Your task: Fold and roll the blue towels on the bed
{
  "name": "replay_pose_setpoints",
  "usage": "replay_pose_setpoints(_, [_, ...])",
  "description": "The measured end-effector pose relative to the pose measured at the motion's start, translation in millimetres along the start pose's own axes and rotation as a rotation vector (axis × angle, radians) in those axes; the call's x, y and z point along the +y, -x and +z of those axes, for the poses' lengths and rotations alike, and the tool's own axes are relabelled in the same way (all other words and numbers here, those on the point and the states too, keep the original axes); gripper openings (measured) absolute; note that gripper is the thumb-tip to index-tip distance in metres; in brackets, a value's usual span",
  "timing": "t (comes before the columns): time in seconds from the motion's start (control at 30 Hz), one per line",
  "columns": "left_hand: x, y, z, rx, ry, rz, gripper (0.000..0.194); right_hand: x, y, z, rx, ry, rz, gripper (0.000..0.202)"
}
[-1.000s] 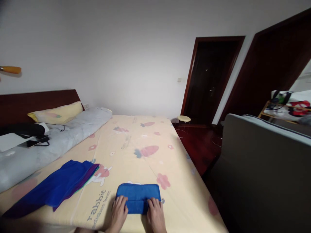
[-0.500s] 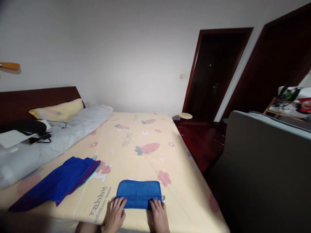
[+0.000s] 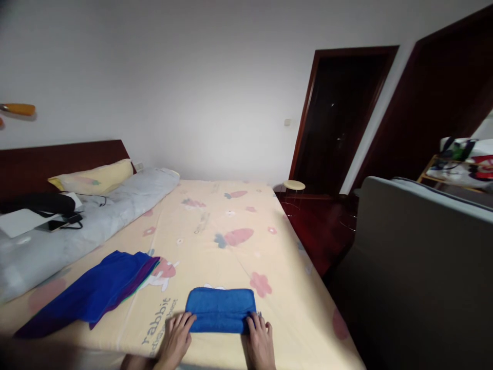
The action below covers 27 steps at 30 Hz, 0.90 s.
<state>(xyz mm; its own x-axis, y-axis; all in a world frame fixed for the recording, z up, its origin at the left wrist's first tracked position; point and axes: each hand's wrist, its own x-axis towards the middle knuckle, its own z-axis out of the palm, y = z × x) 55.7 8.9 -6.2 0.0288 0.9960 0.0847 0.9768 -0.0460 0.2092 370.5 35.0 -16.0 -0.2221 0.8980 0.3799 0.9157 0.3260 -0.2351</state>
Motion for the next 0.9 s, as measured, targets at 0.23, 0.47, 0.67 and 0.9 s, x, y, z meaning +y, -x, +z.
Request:
replay_pose_setpoints(0.23, [17.6, 3.5, -40.7, 0.043, 0.104, 0.043, 0.050, 6.5, 1.0, -17.5, 0.021, -0.084, -0.016, 0.033])
replay_pose_setpoints(0.47, [11.7, 5.9, -53.0, -0.020, 0.199, -0.080, 0.030, -2.8, -6.7, -30.4, -0.055, -0.162, 0.042, 0.015])
replay_pose_setpoints(0.67, [5.3, -14.7, -35.4, 0.107, 0.205, -0.094, 0.037, -0.3, -21.5, -19.1, 0.009, -0.115, 0.101, 0.024])
replay_pose_setpoints(0.9, [32.0, -12.7, 5.9, 0.322, -0.004, -0.052, 0.043, -23.8, -17.2, -6.7, 0.029, -0.111, 0.015, 0.038])
